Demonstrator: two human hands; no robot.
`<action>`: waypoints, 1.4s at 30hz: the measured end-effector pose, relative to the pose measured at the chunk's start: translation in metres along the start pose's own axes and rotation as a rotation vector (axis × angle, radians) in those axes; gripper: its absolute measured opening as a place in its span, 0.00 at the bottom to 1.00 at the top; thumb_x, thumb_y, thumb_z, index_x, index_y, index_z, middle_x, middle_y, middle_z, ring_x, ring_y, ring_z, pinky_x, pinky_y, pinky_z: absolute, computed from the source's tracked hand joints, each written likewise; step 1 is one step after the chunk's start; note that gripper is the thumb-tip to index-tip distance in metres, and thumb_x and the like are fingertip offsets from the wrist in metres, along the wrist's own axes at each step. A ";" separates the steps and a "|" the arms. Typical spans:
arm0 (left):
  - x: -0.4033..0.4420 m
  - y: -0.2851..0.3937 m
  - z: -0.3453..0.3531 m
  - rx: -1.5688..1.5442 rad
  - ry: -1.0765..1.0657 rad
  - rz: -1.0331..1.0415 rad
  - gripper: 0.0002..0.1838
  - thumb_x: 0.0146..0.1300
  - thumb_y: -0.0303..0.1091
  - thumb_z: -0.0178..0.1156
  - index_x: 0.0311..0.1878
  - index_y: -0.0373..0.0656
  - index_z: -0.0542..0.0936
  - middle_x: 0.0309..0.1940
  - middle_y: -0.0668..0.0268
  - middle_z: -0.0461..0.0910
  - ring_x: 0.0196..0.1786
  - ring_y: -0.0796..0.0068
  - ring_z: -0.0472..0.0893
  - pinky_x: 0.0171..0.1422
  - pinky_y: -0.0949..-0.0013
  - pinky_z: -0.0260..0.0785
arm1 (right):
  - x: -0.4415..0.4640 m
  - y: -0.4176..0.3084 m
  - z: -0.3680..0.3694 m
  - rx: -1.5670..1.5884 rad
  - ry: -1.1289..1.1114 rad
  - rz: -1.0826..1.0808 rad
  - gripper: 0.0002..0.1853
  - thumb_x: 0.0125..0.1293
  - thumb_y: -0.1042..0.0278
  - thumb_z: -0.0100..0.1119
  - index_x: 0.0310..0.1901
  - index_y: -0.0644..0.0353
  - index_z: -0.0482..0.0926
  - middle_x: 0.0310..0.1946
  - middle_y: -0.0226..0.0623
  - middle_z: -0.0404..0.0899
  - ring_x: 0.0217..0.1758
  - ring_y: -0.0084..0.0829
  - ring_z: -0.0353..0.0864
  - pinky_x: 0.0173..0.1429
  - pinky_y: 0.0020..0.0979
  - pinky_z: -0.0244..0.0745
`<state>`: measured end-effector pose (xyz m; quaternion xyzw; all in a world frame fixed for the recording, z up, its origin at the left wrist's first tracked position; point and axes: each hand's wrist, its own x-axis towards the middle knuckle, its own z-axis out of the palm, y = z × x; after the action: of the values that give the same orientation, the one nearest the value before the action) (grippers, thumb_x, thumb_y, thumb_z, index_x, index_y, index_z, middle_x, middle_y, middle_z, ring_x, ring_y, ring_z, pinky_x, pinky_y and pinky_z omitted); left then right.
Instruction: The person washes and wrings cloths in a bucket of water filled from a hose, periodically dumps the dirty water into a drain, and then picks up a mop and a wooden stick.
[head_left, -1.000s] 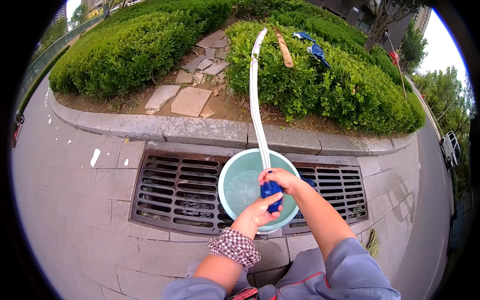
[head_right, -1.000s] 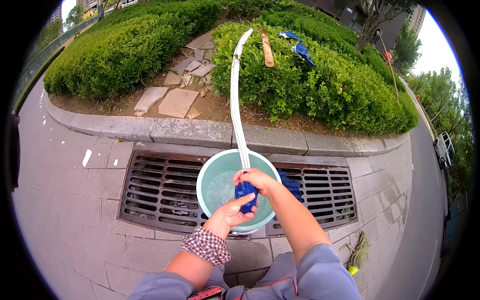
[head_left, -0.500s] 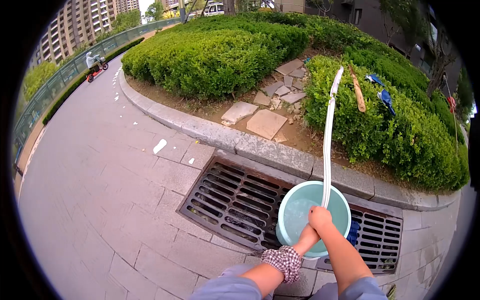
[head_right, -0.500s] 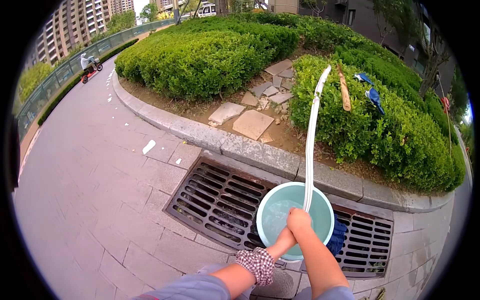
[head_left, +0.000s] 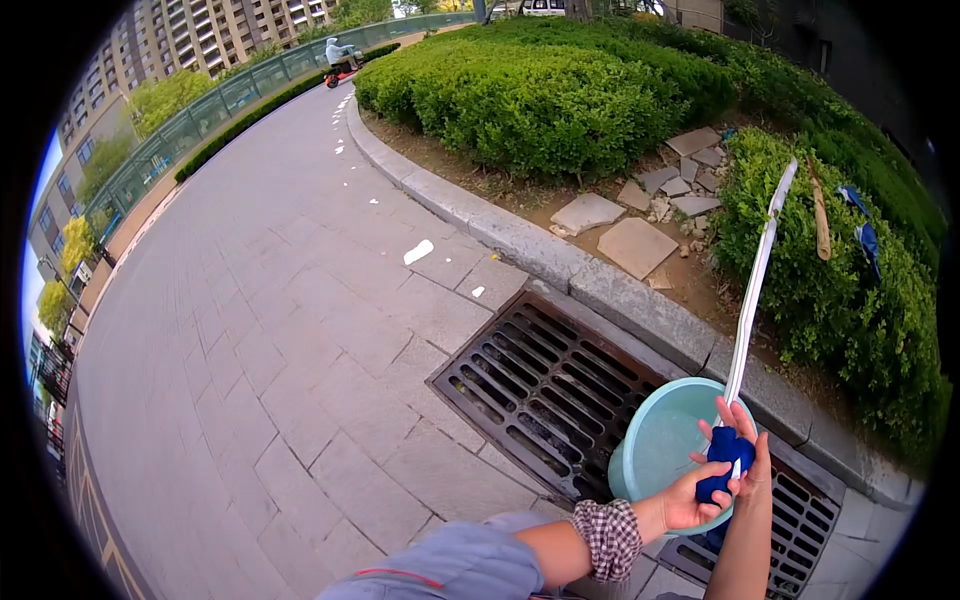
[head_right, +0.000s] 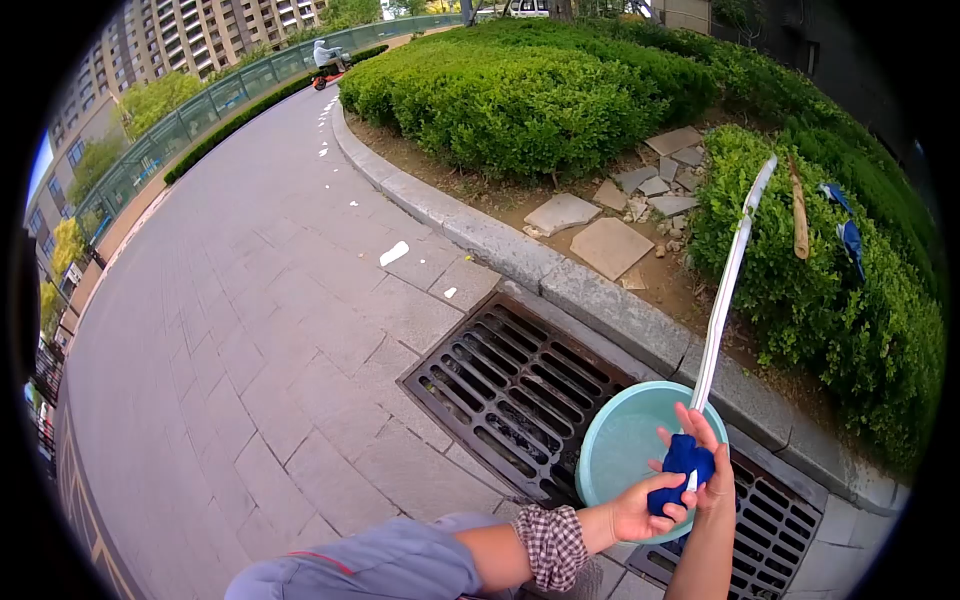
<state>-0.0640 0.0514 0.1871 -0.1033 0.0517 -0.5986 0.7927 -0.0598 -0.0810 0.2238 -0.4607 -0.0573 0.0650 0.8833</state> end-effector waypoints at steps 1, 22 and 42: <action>-0.001 -0.009 0.000 -0.066 -0.021 -0.030 0.15 0.66 0.40 0.59 0.49 0.45 0.69 0.35 0.70 0.70 0.28 0.83 0.69 0.21 0.83 0.58 | -0.003 -0.003 0.008 0.096 -0.048 0.000 0.29 0.62 0.39 0.56 0.54 0.54 0.74 0.59 0.43 0.68 0.59 0.42 0.71 0.53 0.49 0.78; 0.012 0.002 -0.006 0.824 0.584 0.020 0.08 0.54 0.31 0.61 0.28 0.43 0.71 0.22 0.72 0.67 0.17 0.86 0.62 0.16 0.78 0.42 | 0.024 0.006 0.009 -1.286 0.490 0.536 0.25 0.65 0.49 0.54 0.19 0.62 0.77 0.14 0.34 0.73 0.18 0.27 0.70 0.30 0.31 0.70; 0.037 -0.007 -0.002 0.824 0.406 0.130 0.29 0.61 0.45 0.61 0.62 0.45 0.66 0.50 0.65 0.76 0.52 0.69 0.77 0.54 0.62 0.68 | -0.081 -0.061 -0.039 -0.559 0.455 0.284 0.31 0.59 0.48 0.67 0.60 0.54 0.70 0.48 0.31 0.74 0.52 0.24 0.73 0.54 0.28 0.72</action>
<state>-0.0611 0.0142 0.1888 0.3432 -0.0298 -0.5266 0.7772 -0.1295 -0.1606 0.2489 -0.6898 0.1890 0.0648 0.6959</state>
